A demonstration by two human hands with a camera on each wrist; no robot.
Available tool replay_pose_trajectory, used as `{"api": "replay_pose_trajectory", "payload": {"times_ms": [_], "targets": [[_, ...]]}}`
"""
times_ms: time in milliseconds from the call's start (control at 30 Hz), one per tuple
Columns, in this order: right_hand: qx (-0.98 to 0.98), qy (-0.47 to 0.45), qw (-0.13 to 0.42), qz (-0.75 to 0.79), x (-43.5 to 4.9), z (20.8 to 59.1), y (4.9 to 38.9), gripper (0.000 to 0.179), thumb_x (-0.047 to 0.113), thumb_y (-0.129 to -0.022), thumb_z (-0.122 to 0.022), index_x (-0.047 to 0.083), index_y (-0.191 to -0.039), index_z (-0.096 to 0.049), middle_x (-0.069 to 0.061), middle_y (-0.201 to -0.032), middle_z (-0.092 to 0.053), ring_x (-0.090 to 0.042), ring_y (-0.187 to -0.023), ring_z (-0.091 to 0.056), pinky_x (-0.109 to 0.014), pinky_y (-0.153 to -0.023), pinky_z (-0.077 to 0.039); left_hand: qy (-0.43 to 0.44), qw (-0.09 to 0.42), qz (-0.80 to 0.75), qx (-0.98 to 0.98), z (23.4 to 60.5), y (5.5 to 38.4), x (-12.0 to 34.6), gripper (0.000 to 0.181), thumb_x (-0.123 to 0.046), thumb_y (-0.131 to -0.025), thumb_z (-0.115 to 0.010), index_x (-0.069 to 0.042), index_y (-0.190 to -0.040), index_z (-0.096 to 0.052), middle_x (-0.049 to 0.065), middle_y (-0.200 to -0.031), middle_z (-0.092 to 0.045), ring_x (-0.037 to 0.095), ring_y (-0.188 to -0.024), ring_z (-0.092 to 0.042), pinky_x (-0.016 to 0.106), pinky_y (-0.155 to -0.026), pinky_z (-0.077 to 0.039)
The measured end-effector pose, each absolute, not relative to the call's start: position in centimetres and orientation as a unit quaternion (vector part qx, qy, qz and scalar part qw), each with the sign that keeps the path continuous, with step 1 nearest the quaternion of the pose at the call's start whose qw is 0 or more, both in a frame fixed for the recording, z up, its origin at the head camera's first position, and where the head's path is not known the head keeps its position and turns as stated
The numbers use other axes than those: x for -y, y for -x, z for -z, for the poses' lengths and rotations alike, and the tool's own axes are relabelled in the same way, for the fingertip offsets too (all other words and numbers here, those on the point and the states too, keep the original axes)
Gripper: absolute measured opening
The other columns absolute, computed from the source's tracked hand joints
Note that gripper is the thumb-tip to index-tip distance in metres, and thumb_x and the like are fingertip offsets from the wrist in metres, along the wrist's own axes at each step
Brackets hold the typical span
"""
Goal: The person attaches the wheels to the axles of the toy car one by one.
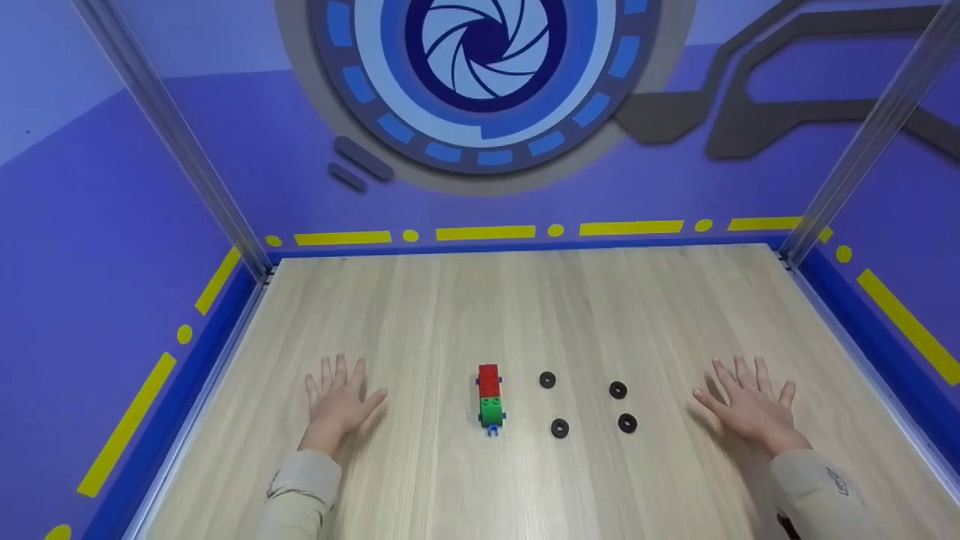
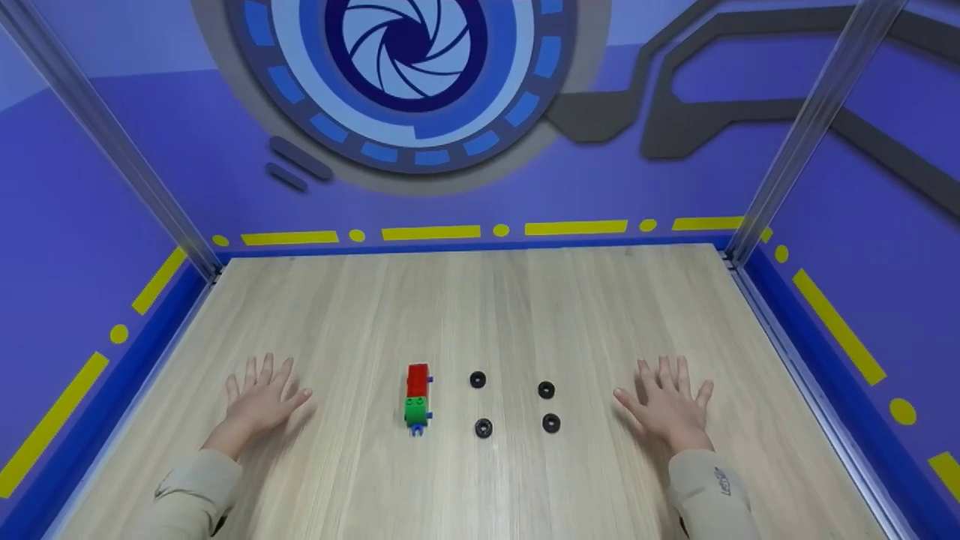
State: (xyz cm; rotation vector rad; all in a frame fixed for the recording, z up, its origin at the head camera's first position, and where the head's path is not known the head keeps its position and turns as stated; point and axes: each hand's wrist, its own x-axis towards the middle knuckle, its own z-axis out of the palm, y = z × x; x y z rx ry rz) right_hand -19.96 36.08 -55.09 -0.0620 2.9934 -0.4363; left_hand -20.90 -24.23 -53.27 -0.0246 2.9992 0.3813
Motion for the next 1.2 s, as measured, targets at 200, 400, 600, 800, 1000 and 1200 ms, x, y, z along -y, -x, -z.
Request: {"api": "replay_pose_trajectory", "payload": {"times_ms": [200, 400, 600, 800, 1000, 1200], "targets": [[-0.989, 0.035, 0.044, 0.133, -34.7, 54.5, 20.9, 0.083, 0.065, -0.082, -0.033, 0.01, -0.141, -0.015, -0.027, -0.144, -0.004, -0.042, -0.13, 0.017, -0.069, -0.086, 0.019, -0.035, 0.039, -0.135, -0.99, 52.9, 22.0, 21.9, 0.071, -0.049, -0.086, -0.044, -0.01, -0.14, -0.021, 0.022, -0.146, -0.007, 0.039, -0.134, 0.003, 0.059, -0.101, 0.004], [-0.991, 0.052, 0.02, 0.124, -32.9, 54.6, 21.7, 0.082, 0.065, -0.082, -0.034, 0.011, -0.141, -0.018, -0.025, -0.145, -0.007, -0.042, -0.132, 0.01, -0.068, -0.089, 0.017, -0.069, 0.02, -0.12, -0.99, 52.7, 22.9, 19.6, 0.07, -0.052, -0.085, -0.043, -0.013, -0.14, -0.024, 0.018, -0.147, -0.011, 0.037, -0.135, -0.001, 0.058, -0.103, -0.001], [-0.989, 0.071, 0.015, 0.131, -31.0, 55.1, 22.0, 0.08, 0.065, -0.082, -0.035, 0.013, -0.141, -0.019, -0.021, -0.146, -0.007, -0.039, -0.133, 0.009, -0.068, -0.091, 0.014, -0.088, 0.01, -0.121, -0.989, 52.6, 23.0, 17.7, 0.07, -0.053, -0.084, -0.044, -0.014, -0.14, -0.026, 0.017, -0.146, -0.015, 0.036, -0.135, -0.005, 0.057, -0.103, -0.003], [-0.986, 0.09, -0.01, 0.142, -29.2, 55.6, 22.2, 0.078, 0.063, -0.082, -0.038, 0.013, -0.14, -0.022, -0.019, -0.147, -0.011, -0.038, -0.134, 0.001, -0.068, -0.093, 0.005, -0.102, 0.011, -0.136, -0.985, 53.1, 23.2, 15.9, 0.069, -0.051, -0.085, -0.045, -0.015, -0.14, -0.025, 0.016, -0.146, -0.017, 0.035, -0.135, -0.009, 0.057, -0.104, -0.007], [-0.983, 0.104, -0.021, 0.15, -27.4, 56.2, 22.6, 0.076, 0.06, -0.082, -0.041, 0.014, -0.14, -0.024, -0.018, -0.146, -0.016, -0.038, -0.134, -0.007, -0.067, -0.095, -0.006, -0.091, 0.036, -0.215, -0.972, 53.8, 23.5, 13.8, 0.07, -0.048, -0.085, -0.048, -0.016, -0.141, -0.021, 0.016, -0.146, -0.017, 0.036, -0.131, -0.024, 0.054, -0.103, -0.02], [-0.98, 0.112, -0.025, 0.165, -25.7, 56.8, 22.8, 0.077, 0.059, -0.08, -0.045, 0.012, -0.138, -0.029, -0.019, -0.145, -0.018, -0.038, -0.132, -0.015, -0.065, -0.093, -0.018, -0.064, 0.075, -0.31, -0.946, 54.5, 23.9, 12.1, 0.071, -0.044, -0.084, -0.052, -0.02, -0.142, -0.018, 0.013, -0.143, -0.026, 0.032, -0.129, -0.029, 0.048, -0.101, -0.028]]}}
